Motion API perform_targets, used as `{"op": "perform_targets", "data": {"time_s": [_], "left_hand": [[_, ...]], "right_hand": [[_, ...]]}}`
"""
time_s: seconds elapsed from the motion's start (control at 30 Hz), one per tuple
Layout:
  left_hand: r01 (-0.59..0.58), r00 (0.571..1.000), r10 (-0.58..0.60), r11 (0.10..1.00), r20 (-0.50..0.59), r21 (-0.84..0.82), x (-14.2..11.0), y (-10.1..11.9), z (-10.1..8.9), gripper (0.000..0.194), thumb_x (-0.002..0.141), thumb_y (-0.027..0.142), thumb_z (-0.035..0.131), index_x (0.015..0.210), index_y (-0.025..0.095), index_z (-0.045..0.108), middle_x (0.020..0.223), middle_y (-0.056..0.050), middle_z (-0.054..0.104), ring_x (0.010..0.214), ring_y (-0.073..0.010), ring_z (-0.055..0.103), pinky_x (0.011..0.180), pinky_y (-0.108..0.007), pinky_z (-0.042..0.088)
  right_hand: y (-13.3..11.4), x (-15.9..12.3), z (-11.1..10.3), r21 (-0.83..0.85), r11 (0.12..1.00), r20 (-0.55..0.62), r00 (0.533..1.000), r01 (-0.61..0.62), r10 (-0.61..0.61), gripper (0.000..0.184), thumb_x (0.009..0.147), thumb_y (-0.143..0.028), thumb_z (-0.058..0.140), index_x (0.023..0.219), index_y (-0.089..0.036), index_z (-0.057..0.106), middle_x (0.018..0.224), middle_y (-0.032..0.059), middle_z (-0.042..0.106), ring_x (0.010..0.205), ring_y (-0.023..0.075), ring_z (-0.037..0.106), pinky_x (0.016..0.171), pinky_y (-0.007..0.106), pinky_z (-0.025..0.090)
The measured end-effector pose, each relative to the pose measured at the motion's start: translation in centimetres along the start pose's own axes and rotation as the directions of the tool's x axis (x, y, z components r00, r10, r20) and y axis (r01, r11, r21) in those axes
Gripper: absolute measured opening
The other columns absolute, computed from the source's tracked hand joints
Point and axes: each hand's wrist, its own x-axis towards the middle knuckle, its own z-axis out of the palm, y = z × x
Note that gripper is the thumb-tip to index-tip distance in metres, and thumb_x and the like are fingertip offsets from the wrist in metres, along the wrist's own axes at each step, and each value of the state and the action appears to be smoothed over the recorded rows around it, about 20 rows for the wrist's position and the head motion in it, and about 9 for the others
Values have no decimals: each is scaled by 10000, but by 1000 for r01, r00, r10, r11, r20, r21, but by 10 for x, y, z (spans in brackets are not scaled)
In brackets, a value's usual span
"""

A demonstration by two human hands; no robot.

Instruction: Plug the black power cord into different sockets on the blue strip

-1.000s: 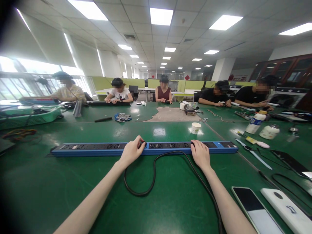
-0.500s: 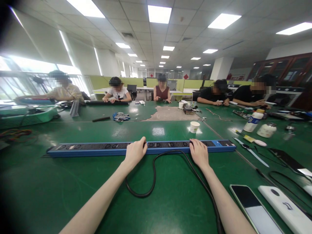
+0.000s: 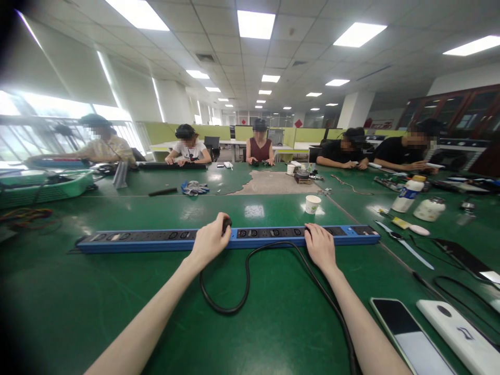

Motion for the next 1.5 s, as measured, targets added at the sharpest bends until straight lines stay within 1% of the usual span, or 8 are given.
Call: {"op": "perform_targets", "data": {"time_s": [0.17, 0.3, 0.5, 0.63, 0.9, 1.1, 1.37, 1.5], "left_hand": [[55, 959, -115, 972, -258, -230, 10, 3, -35, 369, 1006, 356, 556, 1337, 214, 471, 894, -36, 722, 807, -242, 725, 727, -302, 472], [-18, 971, -94, 888, -219, -459, 5, 19, -46, 423, 947, 305, 632, 1322, 214, 458, 958, -19, 718, 667, -157, 654, 732, -285, 483], [-82, 993, 10, 772, -118, -631, -17, 62, -50, 230, 934, 237, 630, 1114, 220, 487, 1042, -48, 692, 728, -134, 653, 707, -264, 481], [-169, 986, 132, 798, -106, -578, -32, 83, -51, 137, 928, 188, 603, 888, 230, 478, 867, -3, 632, 763, -157, 612, 710, -279, 456], [-175, 944, 317, 712, 89, -680, -60, 104, -52, 52, 937, 184, 565, 960, 229, 555, 1012, -54, 658, 929, -197, 643, 787, -304, 534], [-269, 785, 514, 785, 346, -558, -98, 123, -56, 427, 958, 155, 508, 1370, 269, 502, 1370, -131, 578, 1016, -240, 704, 903, -385, 568], [-332, 821, 462, 865, 336, -377, -84, 119, -32, 560, 885, 48, 456, 1373, 297, 572, 1443, -118, 595, 1053, -274, 740, 923, -427, 585], [-351, 699, 566, 804, 437, -480, -89, 115, -35, 510, 917, 249, 585, 1423, 273, 646, 1233, -146, 746, 1093, -342, 741, 964, -486, 585]], "right_hand": [[1, 8, -6, 132, 988, 47, 996, -83, 77, 428, 1025, -430, 418, 1296, -268, 706, 1378, 101, 705, 1337, 304, 578, 1134, 517, 396], [-10, 37, -40, 496, 835, 249, 960, -237, 124, 391, 970, -489, 548, 1228, -241, 705, 1243, 119, 759, 1165, 295, 687, 1046, 481, 494], [-121, 53, -133, 773, 615, 281, 953, -153, -117, 467, 975, -587, 612, 1273, -230, 653, 780, 13, 721, 774, 207, 700, 764, 348, 543], [-190, 33, -158, 830, 512, 366, 908, -220, -203, 513, 978, -613, 617, 1358, -271, 577, 731, -25, 677, 658, 180, 645, 642, 320, 526], [-176, 33, -131, 705, 683, 320, 945, -191, -67, 308, 957, -527, 635, 1133, -274, 639, 671, -33, 634, 606, 186, 614, 599, 323, 481], [-148, 36, -101, 677, 687, 379, 925, -265, -17, 266, 932, -440, 628, 1120, -252, 620, 677, -39, 665, 666, 194, 675, 646, 316, 506], [-128, 35, -70, 723, 607, 447, 894, -331, -45, 449, 896, -542, 663, 1179, -193, 662, 740, 10, 706, 718, 198, 674, 653, 313, 515], [-125, 28, -49, 694, 678, 327, 945, -244, 6, 402, 909, -530, 635, 1153, -211, 650, 699, -35, 621, 681, 179, 606, 671, 311, 479]]}}
